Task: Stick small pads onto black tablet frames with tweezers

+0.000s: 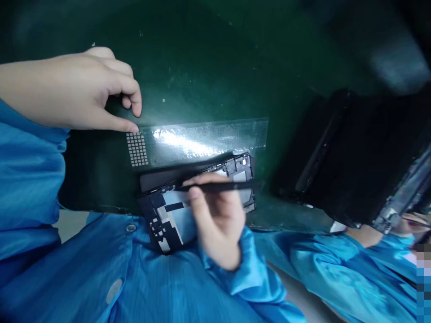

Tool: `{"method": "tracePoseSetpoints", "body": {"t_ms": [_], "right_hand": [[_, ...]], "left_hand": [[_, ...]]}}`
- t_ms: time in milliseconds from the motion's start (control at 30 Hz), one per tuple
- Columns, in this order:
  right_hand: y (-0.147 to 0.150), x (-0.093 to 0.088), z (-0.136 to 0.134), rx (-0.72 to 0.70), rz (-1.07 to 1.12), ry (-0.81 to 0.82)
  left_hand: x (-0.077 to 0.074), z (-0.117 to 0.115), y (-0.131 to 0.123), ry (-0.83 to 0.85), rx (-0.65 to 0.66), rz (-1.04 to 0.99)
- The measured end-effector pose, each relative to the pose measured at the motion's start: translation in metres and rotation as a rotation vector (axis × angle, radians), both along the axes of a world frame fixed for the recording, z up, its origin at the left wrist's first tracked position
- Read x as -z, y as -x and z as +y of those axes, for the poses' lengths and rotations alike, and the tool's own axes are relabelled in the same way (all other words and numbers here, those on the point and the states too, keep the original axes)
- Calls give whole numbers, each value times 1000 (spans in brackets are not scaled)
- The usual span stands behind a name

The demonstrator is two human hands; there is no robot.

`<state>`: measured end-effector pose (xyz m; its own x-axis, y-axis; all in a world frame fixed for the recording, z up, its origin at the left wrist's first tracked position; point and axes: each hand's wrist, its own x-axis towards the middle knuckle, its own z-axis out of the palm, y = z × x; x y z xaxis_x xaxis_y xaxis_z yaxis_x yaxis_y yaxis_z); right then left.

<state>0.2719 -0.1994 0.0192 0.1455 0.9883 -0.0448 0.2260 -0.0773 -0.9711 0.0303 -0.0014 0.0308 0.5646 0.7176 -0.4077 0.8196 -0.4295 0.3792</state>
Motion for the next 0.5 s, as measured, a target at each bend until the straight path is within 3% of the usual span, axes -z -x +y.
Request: {"method": "tracePoseSetpoints", "body": {"t_ms": [67, 167, 400, 500], "right_hand": [[7, 15, -28, 39, -29, -107], [16, 27, -36, 4, -79, -202], [16, 22, -25, -84, -181, -219], [13, 8, -25, -164, -280, -200]], "left_hand": [[-1, 0, 1, 7, -5, 2], [1, 0, -1, 33, -18, 1], [10, 2, -5, -6, -3, -49], [13, 3, -2, -27, 1, -46]]}}
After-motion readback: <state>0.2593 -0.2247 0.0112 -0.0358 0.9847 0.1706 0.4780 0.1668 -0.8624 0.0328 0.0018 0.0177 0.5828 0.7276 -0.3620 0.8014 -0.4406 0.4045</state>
